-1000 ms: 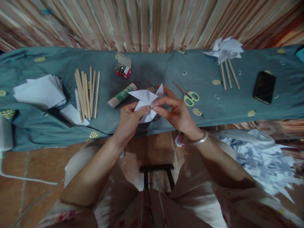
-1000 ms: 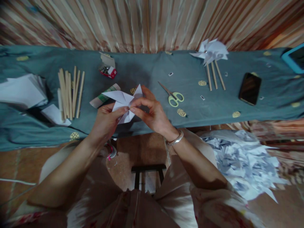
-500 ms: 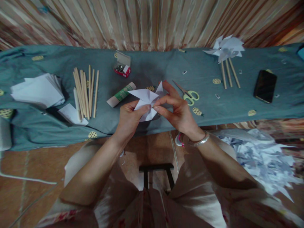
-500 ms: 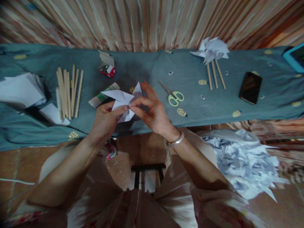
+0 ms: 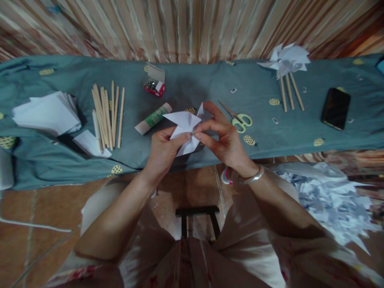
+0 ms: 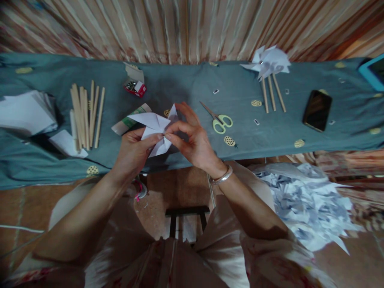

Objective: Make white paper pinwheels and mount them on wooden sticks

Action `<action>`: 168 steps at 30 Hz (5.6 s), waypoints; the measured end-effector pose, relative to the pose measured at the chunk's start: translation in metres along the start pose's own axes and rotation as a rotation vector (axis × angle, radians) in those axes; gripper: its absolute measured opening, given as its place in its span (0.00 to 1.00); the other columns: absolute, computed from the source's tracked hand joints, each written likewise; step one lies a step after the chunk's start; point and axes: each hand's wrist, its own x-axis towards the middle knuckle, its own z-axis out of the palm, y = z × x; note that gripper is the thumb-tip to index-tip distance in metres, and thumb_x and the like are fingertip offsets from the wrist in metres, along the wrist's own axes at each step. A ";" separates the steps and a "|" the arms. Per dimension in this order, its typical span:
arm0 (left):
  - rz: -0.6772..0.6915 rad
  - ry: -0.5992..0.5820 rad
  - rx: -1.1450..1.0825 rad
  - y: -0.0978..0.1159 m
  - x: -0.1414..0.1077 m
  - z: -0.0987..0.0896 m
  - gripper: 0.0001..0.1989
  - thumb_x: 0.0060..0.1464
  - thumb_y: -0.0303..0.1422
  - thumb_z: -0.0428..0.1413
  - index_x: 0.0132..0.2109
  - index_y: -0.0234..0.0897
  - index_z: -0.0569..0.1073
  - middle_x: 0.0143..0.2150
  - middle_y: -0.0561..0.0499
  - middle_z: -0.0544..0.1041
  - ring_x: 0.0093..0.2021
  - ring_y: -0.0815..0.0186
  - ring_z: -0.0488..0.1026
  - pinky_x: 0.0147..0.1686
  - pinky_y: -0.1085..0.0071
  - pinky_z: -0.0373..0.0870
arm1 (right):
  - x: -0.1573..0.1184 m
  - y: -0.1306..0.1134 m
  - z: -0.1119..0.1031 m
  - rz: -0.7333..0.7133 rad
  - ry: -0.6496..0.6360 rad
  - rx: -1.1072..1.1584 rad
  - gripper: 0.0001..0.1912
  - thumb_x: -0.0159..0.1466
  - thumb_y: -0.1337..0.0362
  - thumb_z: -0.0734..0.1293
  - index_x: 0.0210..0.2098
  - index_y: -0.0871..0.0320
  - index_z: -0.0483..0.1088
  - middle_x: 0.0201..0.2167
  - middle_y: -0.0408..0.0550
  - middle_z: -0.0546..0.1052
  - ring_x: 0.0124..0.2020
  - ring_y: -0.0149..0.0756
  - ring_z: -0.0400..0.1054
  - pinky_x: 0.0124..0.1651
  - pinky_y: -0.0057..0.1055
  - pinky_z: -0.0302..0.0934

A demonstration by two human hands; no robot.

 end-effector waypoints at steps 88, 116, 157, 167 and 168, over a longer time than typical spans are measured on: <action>-0.033 -0.050 -0.090 0.004 0.002 -0.006 0.14 0.38 0.39 0.72 0.32 0.36 0.82 0.28 0.53 0.80 0.27 0.70 0.72 0.31 0.73 0.68 | 0.006 0.014 0.029 0.285 0.161 0.452 0.53 0.47 0.46 0.79 0.65 0.50 0.55 0.59 0.54 0.72 0.60 0.46 0.69 0.63 0.45 0.64; -0.142 -0.121 -0.109 -0.013 0.000 0.014 0.14 0.35 0.38 0.73 0.29 0.34 0.82 0.23 0.54 0.77 0.22 0.73 0.68 0.23 0.76 0.62 | -0.017 0.004 0.005 0.501 0.192 0.696 0.44 0.45 0.58 0.81 0.58 0.51 0.62 0.32 0.39 0.82 0.32 0.40 0.78 0.43 0.42 0.76; 0.123 -0.010 0.105 -0.005 0.015 0.003 0.11 0.42 0.39 0.69 0.33 0.38 0.84 0.29 0.52 0.81 0.27 0.69 0.71 0.29 0.73 0.66 | 0.007 0.020 0.024 0.370 0.161 0.654 0.33 0.49 0.55 0.80 0.51 0.52 0.66 0.38 0.44 0.81 0.43 0.42 0.76 0.49 0.41 0.72; 0.130 0.042 0.111 -0.007 0.015 0.004 0.12 0.42 0.40 0.69 0.31 0.37 0.83 0.25 0.54 0.79 0.25 0.70 0.70 0.27 0.74 0.65 | 0.007 0.017 0.024 0.373 0.169 0.621 0.34 0.48 0.52 0.80 0.51 0.52 0.67 0.40 0.45 0.81 0.43 0.42 0.76 0.49 0.40 0.71; 0.123 0.037 0.095 -0.006 0.014 0.004 0.12 0.41 0.39 0.70 0.32 0.36 0.83 0.26 0.54 0.79 0.26 0.70 0.70 0.28 0.74 0.66 | 0.007 0.017 0.024 0.376 0.172 0.622 0.34 0.48 0.53 0.80 0.51 0.52 0.67 0.40 0.45 0.81 0.43 0.42 0.76 0.49 0.40 0.71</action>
